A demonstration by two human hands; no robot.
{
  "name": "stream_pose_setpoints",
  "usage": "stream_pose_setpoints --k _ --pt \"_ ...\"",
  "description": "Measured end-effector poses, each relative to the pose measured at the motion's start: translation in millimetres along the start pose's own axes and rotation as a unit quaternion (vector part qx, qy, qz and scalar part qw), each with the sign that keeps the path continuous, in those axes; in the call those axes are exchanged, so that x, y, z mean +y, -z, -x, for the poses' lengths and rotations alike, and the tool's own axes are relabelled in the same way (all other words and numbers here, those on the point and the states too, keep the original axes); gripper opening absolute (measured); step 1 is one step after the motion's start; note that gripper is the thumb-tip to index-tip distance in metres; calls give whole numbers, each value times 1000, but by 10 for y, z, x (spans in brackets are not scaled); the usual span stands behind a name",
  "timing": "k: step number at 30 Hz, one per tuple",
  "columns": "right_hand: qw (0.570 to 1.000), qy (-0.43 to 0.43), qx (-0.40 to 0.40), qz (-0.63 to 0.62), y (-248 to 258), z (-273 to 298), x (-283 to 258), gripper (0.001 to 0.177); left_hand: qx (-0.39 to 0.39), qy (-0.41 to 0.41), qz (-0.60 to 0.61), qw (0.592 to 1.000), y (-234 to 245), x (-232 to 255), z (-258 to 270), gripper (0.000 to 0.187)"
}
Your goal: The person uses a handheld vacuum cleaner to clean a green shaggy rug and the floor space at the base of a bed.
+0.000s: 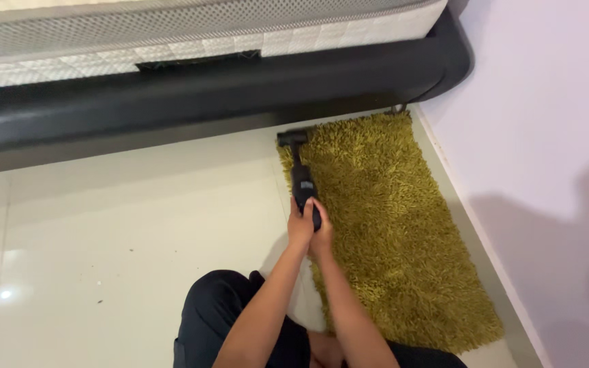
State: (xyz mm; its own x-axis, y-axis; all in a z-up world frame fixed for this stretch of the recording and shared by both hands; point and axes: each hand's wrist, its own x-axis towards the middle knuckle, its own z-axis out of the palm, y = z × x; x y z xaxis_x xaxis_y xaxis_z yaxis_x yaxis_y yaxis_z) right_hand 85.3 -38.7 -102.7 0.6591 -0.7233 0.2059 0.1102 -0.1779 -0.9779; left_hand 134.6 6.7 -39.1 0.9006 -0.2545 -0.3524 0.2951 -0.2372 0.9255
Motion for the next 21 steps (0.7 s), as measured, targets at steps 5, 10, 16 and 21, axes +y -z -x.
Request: stream_pose_setpoints --k 5,10,16,21 --pt "999 -46 -11 -10 191 884 -474 51 15 1 -15 1000 251 -334 801 82" --pt "987 -155 -39 36 581 1853 -1031 50 -6 47 -24 999 520 -520 1920 79" --pt "980 -172 -33 90 723 2141 -1041 52 -42 98 -1 994 591 -506 2198 82" --pt "993 -95 -14 72 418 1388 -753 52 -41 59 -38 997 420 -389 1352 83"
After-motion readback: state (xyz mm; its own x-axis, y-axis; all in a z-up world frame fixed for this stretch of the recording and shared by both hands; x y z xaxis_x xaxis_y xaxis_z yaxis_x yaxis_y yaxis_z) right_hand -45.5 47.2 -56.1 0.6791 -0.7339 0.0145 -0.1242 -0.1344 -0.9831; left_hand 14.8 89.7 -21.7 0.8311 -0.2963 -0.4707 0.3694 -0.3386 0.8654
